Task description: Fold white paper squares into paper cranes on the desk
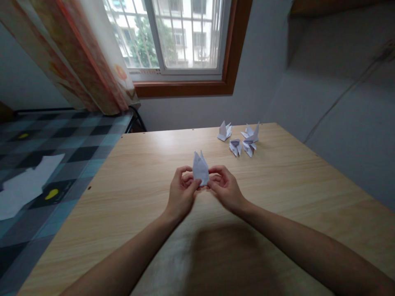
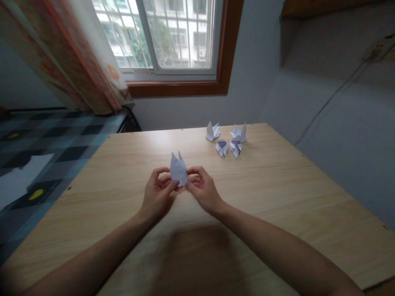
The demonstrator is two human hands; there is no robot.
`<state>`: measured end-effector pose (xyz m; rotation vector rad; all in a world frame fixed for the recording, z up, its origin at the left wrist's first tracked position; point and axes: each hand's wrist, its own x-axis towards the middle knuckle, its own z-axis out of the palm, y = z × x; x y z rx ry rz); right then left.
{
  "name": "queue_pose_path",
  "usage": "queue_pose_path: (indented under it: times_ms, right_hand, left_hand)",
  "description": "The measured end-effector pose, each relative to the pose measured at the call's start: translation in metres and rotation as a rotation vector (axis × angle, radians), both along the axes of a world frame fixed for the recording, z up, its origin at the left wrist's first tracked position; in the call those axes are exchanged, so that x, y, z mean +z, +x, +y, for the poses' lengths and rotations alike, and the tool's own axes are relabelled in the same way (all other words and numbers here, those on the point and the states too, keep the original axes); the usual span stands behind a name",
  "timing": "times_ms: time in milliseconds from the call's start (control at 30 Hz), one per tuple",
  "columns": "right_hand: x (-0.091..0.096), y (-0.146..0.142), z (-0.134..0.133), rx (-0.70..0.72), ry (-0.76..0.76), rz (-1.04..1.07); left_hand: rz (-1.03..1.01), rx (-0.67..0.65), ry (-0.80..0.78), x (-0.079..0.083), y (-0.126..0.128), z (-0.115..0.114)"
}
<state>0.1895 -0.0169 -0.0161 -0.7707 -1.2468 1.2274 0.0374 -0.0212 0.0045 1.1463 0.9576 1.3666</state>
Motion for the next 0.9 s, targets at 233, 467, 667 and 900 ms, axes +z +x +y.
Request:
queue_pose_path:
  times_ms: [233,467,667,900]
  right_hand:
    - [0.003,0.005,0.003,0.024,0.057,-0.031]
    - [0.007,0.008,0.004,-0.047,-0.026,-0.077]
    - [0.004,0.000,0.004,-0.092,-0.090,0.033]
    - [0.003,0.002,0.000,-0.099,0.032,-0.090]
  left_hand:
    - [0.142,0.019,0.122,-0.001,-0.002,0.002]
    - [0.259,-0.089,0.232,-0.001,-0.010,-0.003]
    - [0.049,0.024,0.106,-0.011,0.001,-0.002]
    - [0.080,-0.015,0.111,-0.010,0.001,-0.004]
